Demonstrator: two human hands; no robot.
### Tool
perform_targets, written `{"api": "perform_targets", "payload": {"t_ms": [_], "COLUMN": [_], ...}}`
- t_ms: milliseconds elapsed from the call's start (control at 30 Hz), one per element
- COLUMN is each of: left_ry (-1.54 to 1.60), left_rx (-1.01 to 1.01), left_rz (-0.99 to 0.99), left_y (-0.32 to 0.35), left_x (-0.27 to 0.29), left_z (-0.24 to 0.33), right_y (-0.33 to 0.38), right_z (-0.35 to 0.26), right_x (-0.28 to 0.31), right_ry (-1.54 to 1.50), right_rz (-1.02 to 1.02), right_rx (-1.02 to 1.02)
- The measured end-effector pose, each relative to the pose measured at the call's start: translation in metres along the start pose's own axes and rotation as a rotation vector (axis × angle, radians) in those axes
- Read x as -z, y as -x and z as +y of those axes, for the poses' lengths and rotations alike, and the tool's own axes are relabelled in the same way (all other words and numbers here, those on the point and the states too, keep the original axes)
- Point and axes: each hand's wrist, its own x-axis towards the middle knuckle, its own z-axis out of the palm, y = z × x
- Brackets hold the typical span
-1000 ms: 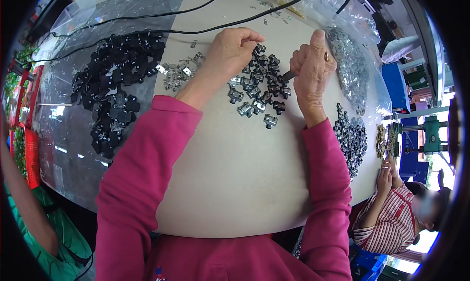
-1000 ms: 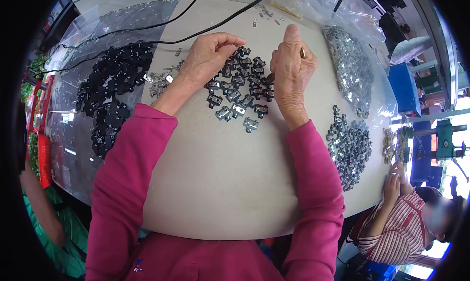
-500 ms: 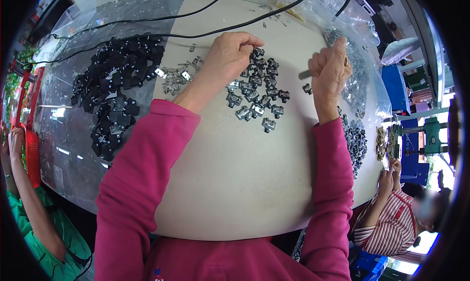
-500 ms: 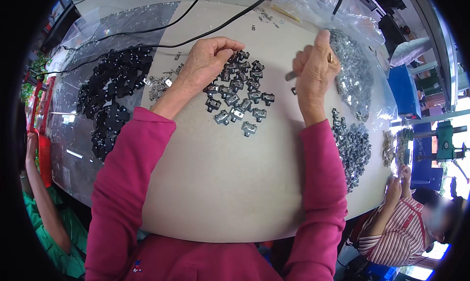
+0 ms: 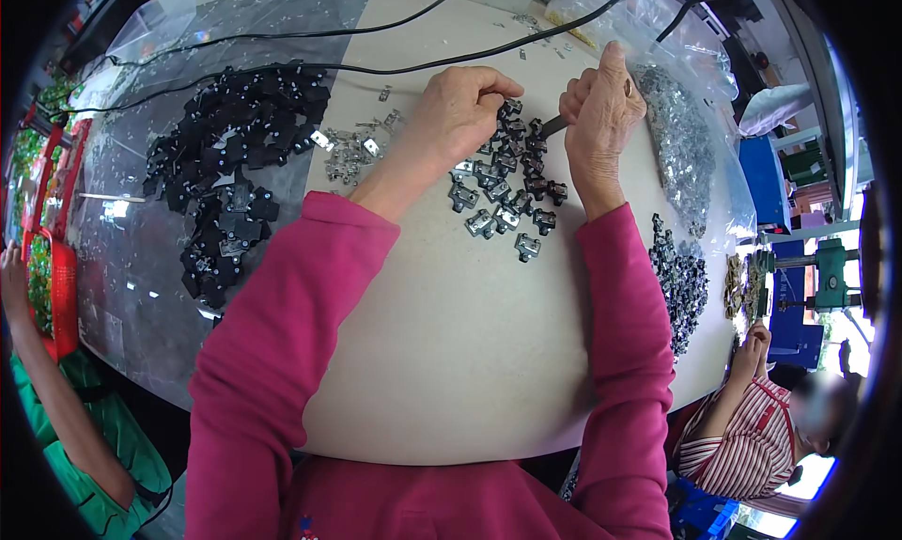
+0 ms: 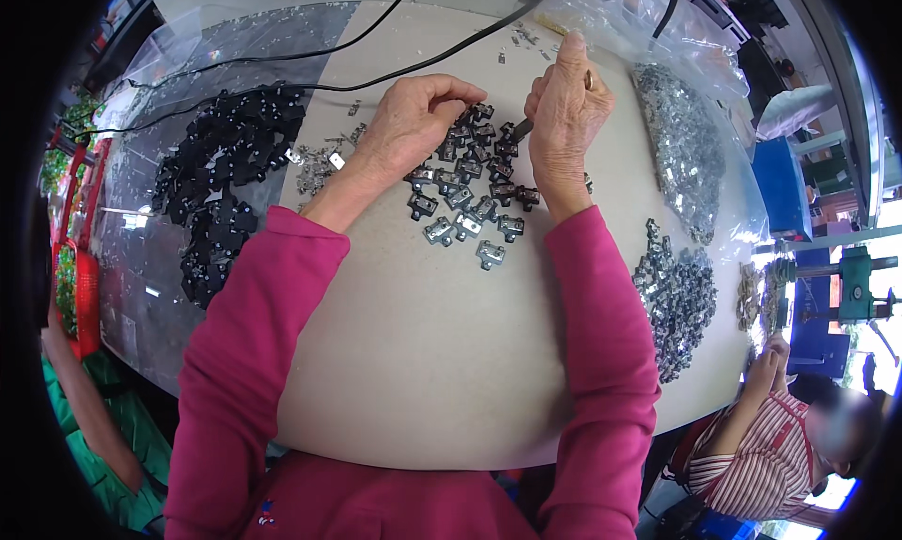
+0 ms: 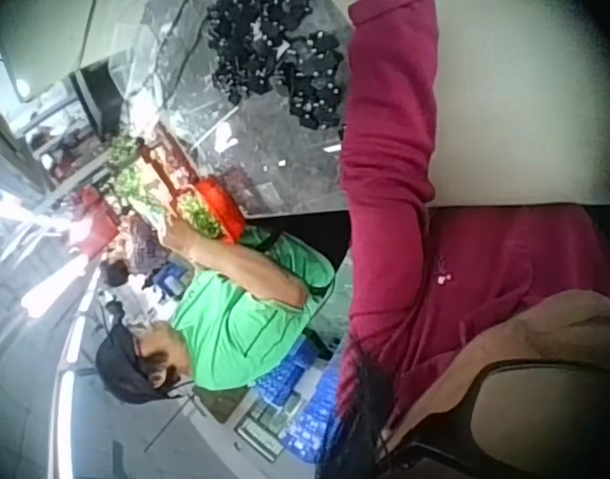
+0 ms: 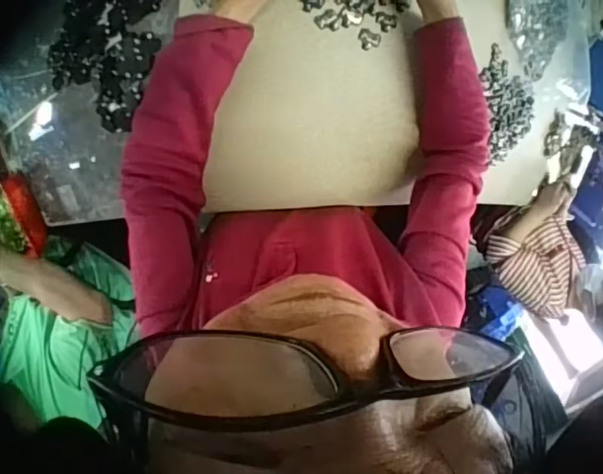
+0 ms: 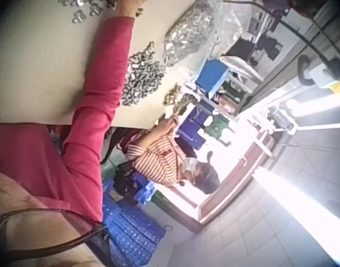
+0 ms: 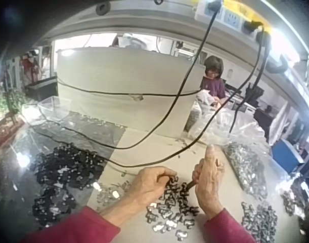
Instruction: The person assembles small components by attaching metal clips to plastic pieces by hand and pressing them with a handheld punch tool.
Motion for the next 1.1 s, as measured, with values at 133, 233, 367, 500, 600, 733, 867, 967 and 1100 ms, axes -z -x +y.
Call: {"api": "perform_targets", "payload": {"t_ms": [133, 233, 367, 500, 600, 733, 867, 967, 1100], "left_ry": [-0.016, -0.016, -0.005, -0.022, -0.033, -0.033, -0.035, -0.049, -0.06], "left_rx": [-0.001, -0.026, -0.064, -0.056, -0.043, -0.051, -0.061, -0.019, 0.014], "left_rz": [-0.008, -0.01, 0.007, -0.004, -0.015, -0.009, -0.009, -0.029, -0.036], "left_y": [0.0, 0.0, -0.001, -0.001, -0.001, -0.002, -0.003, -0.003, -0.002], "left_x": [0.001, 0.001, -0.001, -0.001, -0.001, -0.002, -0.002, -0.001, 0.001], "left_z": [0.002, -0.003, -0.007, -0.008, -0.006, -0.007, -0.008, -0.008, -0.004], "right_y": [-0.003, -0.005, -0.006, -0.007, -0.011, -0.012, -0.011, -0.013, -0.013], "right_z": [0.001, 0.001, 0.001, 0.003, 0.007, 0.011, 0.005, 0.0, 0.004], "right_x": [0.004, 0.005, 0.005, 0.005, 0.005, 0.003, 0.005, 0.009, 0.013], "right_ry": [0.085, 0.139, 0.216, 0.255, 0.258, 0.272, 0.186, 0.128, 0.209], "right_rz": [-0.024, -0.041, -0.051, -0.054, -0.05, -0.02, -0.037, -0.022, 0.012], "right_rx": [0.05, 0.095, 0.177, 0.22, 0.226, 0.223, 0.164, 0.163, 0.219]}}
